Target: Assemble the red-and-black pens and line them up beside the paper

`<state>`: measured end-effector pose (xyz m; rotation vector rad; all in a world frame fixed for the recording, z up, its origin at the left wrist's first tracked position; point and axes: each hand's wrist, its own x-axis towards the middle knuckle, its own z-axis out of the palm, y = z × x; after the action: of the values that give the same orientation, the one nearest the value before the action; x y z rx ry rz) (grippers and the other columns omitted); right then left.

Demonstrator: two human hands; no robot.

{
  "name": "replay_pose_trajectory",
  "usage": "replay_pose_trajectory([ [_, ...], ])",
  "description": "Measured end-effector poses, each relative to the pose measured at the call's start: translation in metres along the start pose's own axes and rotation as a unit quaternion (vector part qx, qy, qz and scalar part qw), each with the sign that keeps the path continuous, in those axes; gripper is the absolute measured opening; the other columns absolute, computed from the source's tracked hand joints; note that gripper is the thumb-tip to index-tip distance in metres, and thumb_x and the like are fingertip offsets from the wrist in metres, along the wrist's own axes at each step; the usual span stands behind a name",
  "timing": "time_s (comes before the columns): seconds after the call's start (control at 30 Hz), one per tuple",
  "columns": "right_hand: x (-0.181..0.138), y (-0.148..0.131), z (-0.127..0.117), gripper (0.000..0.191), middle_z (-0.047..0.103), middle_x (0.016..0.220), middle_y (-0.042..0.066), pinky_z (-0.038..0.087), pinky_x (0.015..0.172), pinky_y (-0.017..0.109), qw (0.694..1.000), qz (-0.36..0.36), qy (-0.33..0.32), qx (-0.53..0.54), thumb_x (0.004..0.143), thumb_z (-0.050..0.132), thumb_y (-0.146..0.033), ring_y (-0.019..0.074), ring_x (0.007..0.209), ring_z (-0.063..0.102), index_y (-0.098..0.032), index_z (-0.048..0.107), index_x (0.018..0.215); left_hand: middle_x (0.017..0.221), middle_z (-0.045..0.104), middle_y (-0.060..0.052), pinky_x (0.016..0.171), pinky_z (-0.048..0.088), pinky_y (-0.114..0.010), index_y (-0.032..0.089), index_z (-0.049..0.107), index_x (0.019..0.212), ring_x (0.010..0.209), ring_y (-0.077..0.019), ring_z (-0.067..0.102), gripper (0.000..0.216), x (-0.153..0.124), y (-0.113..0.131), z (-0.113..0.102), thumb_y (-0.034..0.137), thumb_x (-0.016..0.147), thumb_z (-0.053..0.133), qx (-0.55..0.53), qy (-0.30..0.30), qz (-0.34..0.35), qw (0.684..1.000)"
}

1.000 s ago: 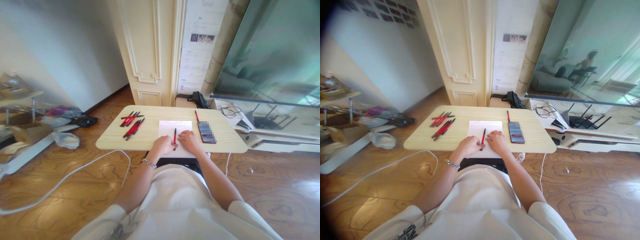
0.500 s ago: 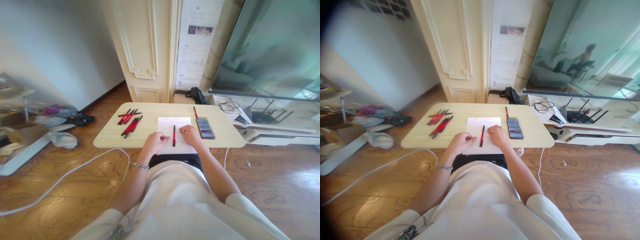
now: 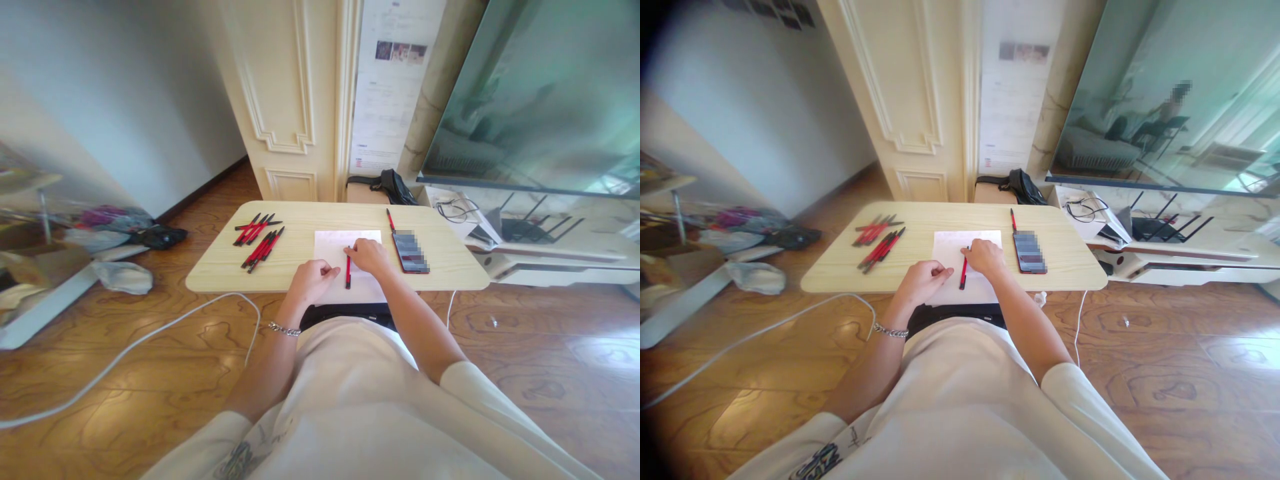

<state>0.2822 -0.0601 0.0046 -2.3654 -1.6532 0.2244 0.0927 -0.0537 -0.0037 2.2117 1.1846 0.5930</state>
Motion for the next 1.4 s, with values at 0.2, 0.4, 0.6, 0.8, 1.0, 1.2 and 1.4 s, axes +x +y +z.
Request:
replay_pose_trajectory([
  [0.2,0.011,-0.01,0.002,0.058,0.066,0.11,0.021,0.046,0.084,0.04,0.999,0.017,-0.029,-0.029,0.081,0.05,-0.062,0.0324,0.104,0.062,-0.014,0.067,0.108,0.076,0.071,-0.006,0.063,0.04,-0.028,0.021,0.068,0.073,0.071,-0.0198,0.063,0.032,0.002,0.001,0.003,0.048,0.083,0.055,-0.004,0.005,0.004,1.0],
  [0.4,0.018,-0.004,0.003,0.041,0.069,0.102,0.019,0.046,0.077,0.035,1.0,0.013,-0.014,0.003,0.08,0.056,-0.048,0.0301,0.096,0.064,-0.013,0.07,0.095,0.077,0.071,-0.005,0.065,0.04,-0.029,0.021,0.068,0.073,0.072,-0.0199,0.064,0.028,0.002,0.003,0.005,0.046,0.082,0.058,-0.031,0.03,0.018,0.999],
  [0.6,0.006,0.004,-0.005,0.042,0.067,0.065,0.009,0.042,0.061,0.027,0.946,-0.075,0.0,0.315,0.086,0.048,-0.048,0.0172,0.064,0.061,-0.016,0.064,0.064,0.079,0.071,-0.008,0.065,0.044,-0.028,0.019,0.069,0.083,0.072,-0.0204,0.063,0.035,0.002,0.01,0.013,0.051,0.084,0.054,-0.16,0.025,0.022,0.987],
  [0.8,-0.026,-0.002,0.0,0.035,0.065,0.073,0.004,0.042,0.056,0.023,0.764,-0.093,-0.051,0.636,0.078,0.061,-0.052,0.0117,0.061,0.055,-0.017,0.065,0.08,0.079,0.069,-0.009,0.064,0.05,-0.028,0.015,0.064,0.091,0.068,-0.0173,0.064,0.04,-0.003,0.031,0.031,0.053,0.085,0.055,-0.462,-0.057,-0.028,0.885],
  [1.0,-0.038,-0.001,0.007,0.036,0.066,0.079,0.004,0.044,0.057,0.024,0.734,-0.061,-0.047,0.675,0.073,0.067,-0.051,0.0119,0.064,0.056,-0.016,0.068,0.085,0.073,0.065,-0.006,0.066,0.055,-0.035,0.015,0.057,0.084,0.064,-0.0169,0.065,0.034,-0.008,0.042,0.042,0.045,0.075,0.071,-0.584,-0.059,-0.101,0.804],
  [1.2,-0.032,-0.006,0.008,0.038,0.067,0.073,0.004,0.044,0.057,0.024,0.776,-0.049,0.03,0.628,0.073,0.065,-0.055,0.0138,0.065,0.057,-0.017,0.066,0.078,0.065,0.062,-0.002,0.052,0.052,-0.029,0.017,0.052,0.086,0.053,-0.0156,0.063,0.039,-0.006,0.039,0.049,0.047,0.072,0.073,-0.53,-0.013,-0.102,0.842],
  [1.4,-0.03,-0.013,0.013,0.044,0.064,0.067,0.005,0.038,0.048,0.025,0.815,-0.022,0.078,0.574,0.077,0.059,-0.061,0.0122,0.052,0.051,-0.017,0.064,0.071,0.062,0.06,-0.002,0.047,0.048,-0.025,0.015,0.056,0.078,0.049,-0.0136,0.059,0.038,-0.008,0.039,0.05,0.053,0.078,0.065,-0.489,-0.015,-0.051,0.871],
])
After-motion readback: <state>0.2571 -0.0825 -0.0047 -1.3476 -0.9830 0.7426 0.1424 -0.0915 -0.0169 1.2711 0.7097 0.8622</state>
